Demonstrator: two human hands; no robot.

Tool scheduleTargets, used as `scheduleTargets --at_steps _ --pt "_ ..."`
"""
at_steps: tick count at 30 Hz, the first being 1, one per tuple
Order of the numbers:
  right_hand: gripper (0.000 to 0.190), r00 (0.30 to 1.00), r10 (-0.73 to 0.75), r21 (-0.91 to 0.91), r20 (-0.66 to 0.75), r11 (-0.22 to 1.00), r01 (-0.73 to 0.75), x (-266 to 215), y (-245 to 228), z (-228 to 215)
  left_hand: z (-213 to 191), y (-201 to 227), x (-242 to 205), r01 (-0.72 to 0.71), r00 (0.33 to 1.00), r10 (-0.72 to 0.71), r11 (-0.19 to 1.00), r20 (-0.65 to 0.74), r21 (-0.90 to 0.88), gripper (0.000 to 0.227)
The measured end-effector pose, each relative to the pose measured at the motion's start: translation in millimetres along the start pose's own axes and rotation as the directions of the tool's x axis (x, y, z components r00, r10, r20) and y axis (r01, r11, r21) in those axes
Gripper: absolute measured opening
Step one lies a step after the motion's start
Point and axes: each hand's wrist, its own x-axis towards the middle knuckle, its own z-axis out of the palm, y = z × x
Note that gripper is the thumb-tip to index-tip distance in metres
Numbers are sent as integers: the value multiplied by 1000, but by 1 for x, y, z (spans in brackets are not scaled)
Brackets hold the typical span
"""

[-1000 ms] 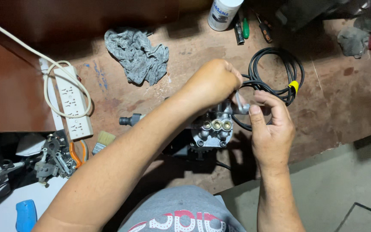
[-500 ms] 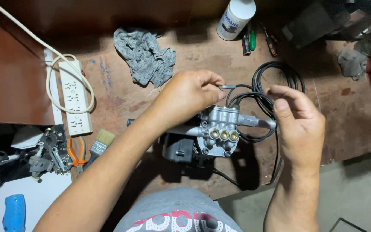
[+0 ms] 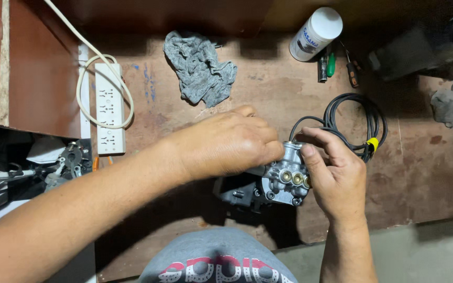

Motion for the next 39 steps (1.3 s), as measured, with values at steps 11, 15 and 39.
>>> scheduleTargets --at_steps 11,15,39 --pt "35 996 -34 48 -88 998 39 -3 17 10 14 4 16 -117 957 174 964 -233 240 18" --pt "38 996 -42 35 -79 998 45 -2 16 9 16 10 26 -195 937 253 951 -242 239 22" --pt "84 774 -236 361 587 933 10 63 29 -38 -39 47 28 -90 927 81 996 -366 -6 19"
